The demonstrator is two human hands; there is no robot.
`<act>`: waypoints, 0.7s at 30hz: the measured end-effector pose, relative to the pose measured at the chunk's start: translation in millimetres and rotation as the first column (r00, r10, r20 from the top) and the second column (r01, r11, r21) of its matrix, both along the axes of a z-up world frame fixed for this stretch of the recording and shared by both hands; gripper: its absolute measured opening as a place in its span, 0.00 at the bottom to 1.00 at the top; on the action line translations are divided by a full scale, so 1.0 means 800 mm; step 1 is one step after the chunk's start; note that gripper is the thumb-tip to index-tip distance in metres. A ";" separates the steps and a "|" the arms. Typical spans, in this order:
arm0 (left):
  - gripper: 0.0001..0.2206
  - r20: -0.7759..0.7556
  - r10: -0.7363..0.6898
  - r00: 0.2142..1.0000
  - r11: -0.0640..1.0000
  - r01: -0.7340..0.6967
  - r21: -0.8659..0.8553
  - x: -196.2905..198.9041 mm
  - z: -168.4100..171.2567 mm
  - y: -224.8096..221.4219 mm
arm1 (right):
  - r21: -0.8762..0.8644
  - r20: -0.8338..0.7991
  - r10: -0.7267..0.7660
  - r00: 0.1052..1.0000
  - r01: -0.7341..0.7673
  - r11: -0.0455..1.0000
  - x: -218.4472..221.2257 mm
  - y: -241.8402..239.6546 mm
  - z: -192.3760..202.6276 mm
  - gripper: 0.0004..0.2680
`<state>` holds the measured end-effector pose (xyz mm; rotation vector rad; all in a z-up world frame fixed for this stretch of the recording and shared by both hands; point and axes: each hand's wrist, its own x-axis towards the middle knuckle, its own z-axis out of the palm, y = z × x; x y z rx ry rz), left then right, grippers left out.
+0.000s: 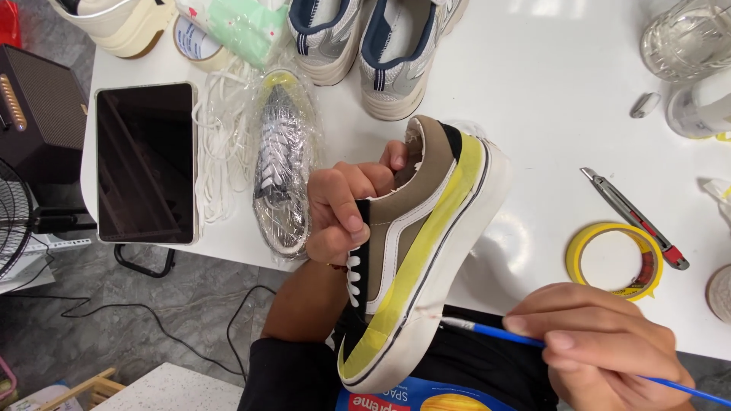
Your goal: Painting the midsole of a shoe with white paint using a brush.
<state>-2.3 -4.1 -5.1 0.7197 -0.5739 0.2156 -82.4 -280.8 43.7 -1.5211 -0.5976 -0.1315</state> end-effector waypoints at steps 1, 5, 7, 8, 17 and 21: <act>0.06 -0.004 0.002 1.000 1.000 -0.002 0.000 0.000 0.001 0.000 | 0.000 -0.004 0.002 1.000 -0.002 1.000 0.005 0.000 0.003 0.07; 0.05 0.001 0.003 1.000 1.000 -0.003 -0.008 0.000 0.001 0.000 | 0.053 -0.065 0.095 0.993 -0.092 0.994 0.009 -0.005 -0.010 0.06; 0.06 0.002 0.001 1.000 1.000 -0.001 -0.006 0.002 -0.002 0.000 | 0.154 -0.113 0.043 0.993 -0.025 0.988 0.004 -0.007 -0.024 0.06; 0.05 0.022 -0.010 1.000 1.000 0.010 -0.006 0.003 -0.003 -0.001 | 0.222 -0.141 0.022 0.990 0.010 0.975 0.003 -0.006 -0.027 0.06; 0.06 0.012 -0.020 1.000 1.000 0.020 0.006 0.001 -0.004 0.000 | 0.207 -0.192 0.034 0.981 0.006 0.978 0.012 -0.003 -0.037 0.04; 0.06 0.016 -0.013 1.000 1.000 0.013 -0.020 0.002 -0.006 -0.004 | 0.331 -0.265 -0.062 0.962 0.151 0.932 0.009 -0.005 -0.042 0.05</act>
